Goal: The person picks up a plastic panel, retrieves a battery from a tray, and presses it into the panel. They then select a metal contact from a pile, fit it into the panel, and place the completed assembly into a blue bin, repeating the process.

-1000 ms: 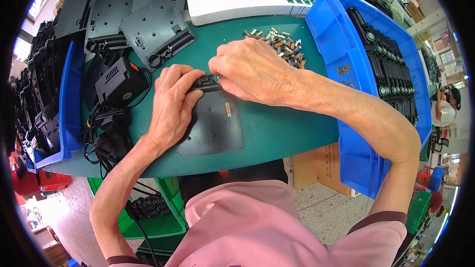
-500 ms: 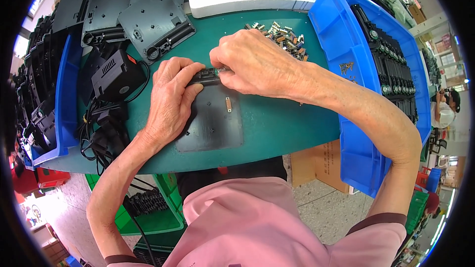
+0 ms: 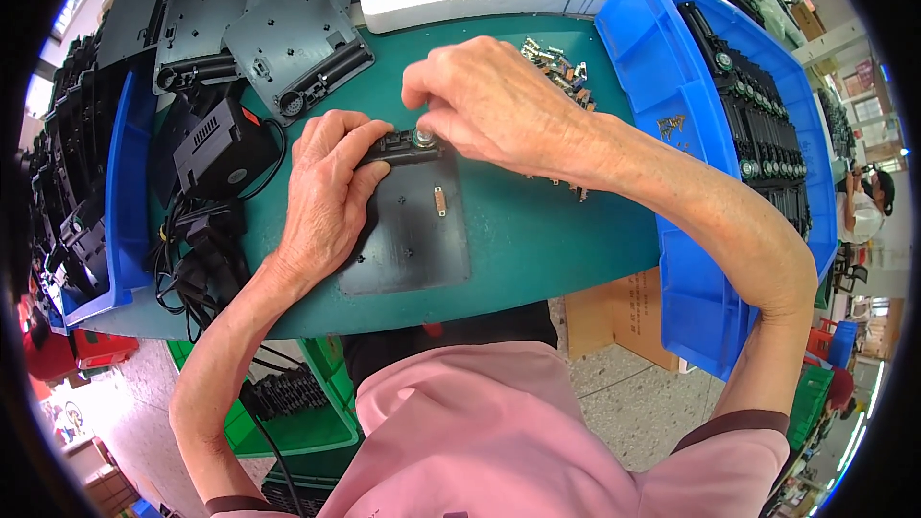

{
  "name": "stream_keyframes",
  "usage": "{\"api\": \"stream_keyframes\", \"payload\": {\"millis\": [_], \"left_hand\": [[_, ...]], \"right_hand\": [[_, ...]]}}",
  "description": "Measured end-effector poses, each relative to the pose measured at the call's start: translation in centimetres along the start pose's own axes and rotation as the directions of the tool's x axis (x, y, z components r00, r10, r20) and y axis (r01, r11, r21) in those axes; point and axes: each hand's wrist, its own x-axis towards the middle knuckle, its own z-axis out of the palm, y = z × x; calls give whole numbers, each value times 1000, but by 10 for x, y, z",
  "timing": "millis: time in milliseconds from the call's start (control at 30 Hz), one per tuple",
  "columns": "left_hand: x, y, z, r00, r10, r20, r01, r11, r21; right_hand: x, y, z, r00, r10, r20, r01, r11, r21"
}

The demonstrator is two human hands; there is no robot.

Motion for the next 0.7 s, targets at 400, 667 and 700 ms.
{"api": "stream_keyframes", "payload": {"millis": [400, 667, 700], "left_hand": [[-1, 0, 0, 1000, 2, -6, -2, 1000, 5], [1, -1, -2, 999, 16, -33, -16, 1000, -17], [5, 0, -1, 997, 14, -72, -19, 997, -69]], "right_hand": [[-10, 1, 27, 997, -76, 8, 77, 997, -30], [-6, -2, 25, 997, -80, 23, 81, 995, -58], [-8, 0, 22, 997, -75, 35, 77, 994, -81]]}}
